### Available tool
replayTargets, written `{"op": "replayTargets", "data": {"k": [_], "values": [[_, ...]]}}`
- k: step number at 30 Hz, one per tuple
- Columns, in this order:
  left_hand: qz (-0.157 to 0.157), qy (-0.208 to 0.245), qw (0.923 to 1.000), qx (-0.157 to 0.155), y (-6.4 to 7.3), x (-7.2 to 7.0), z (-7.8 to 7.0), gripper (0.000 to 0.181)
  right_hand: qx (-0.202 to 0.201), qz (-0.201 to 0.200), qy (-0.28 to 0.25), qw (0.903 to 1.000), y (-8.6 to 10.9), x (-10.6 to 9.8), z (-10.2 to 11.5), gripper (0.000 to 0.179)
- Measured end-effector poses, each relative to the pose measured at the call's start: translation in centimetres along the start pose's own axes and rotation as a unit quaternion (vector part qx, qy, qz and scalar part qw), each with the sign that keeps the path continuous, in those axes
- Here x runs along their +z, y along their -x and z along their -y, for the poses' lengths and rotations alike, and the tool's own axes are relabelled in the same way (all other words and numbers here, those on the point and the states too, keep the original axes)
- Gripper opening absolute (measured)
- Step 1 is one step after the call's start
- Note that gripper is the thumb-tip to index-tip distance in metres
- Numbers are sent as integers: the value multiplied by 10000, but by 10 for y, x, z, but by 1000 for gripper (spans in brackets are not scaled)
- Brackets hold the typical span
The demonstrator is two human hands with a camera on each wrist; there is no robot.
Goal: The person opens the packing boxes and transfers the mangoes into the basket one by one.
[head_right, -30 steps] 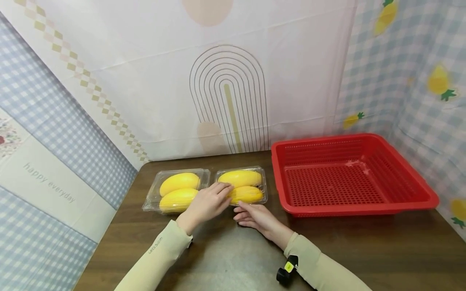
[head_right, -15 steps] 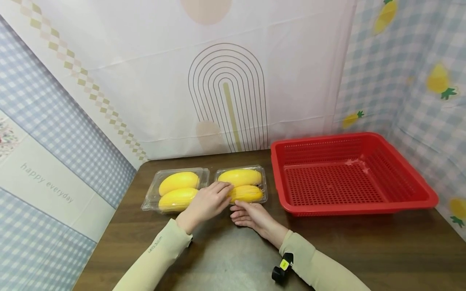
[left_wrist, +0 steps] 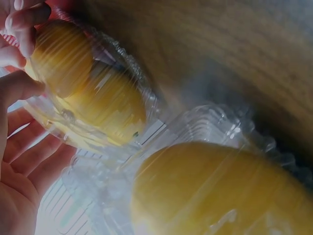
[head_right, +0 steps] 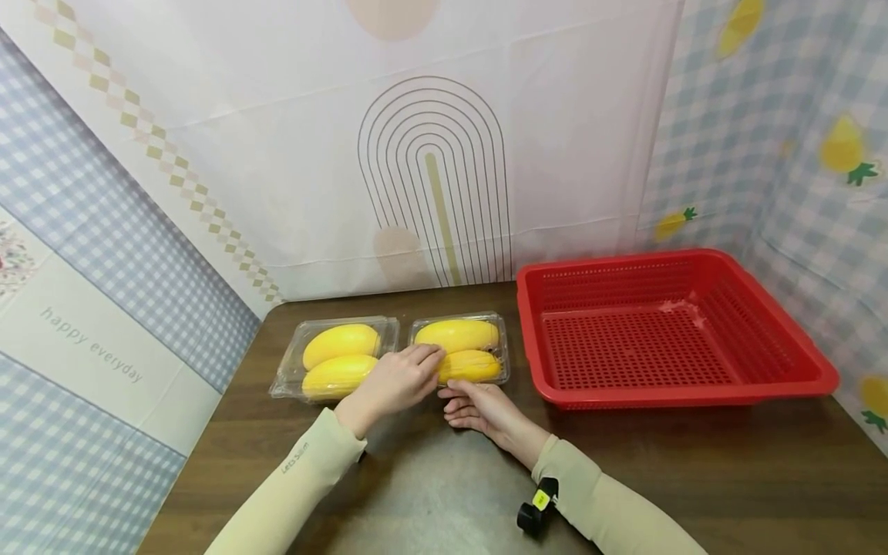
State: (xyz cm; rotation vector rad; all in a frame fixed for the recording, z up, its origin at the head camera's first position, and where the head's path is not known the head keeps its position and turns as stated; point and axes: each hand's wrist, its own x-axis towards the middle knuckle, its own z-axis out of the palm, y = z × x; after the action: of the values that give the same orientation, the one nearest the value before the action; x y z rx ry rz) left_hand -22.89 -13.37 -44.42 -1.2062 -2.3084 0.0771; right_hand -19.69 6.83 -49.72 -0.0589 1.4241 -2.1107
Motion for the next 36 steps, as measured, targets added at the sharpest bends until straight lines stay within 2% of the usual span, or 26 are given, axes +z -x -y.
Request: {"op": "replayTargets", "data": {"k": [8,16,36], "values": [[111,-89,9998,167,-3,-4,2,29,11,12,-47,10000,0,-1,-1,39],[246,-27,9996,153,-4,-6,2,31,-54,72,-47,9999,1,-1,-1,40],[101,-62,9997,236,-5,-4,3,25,-41,11,29,10000,0,0,-1,43]]}}
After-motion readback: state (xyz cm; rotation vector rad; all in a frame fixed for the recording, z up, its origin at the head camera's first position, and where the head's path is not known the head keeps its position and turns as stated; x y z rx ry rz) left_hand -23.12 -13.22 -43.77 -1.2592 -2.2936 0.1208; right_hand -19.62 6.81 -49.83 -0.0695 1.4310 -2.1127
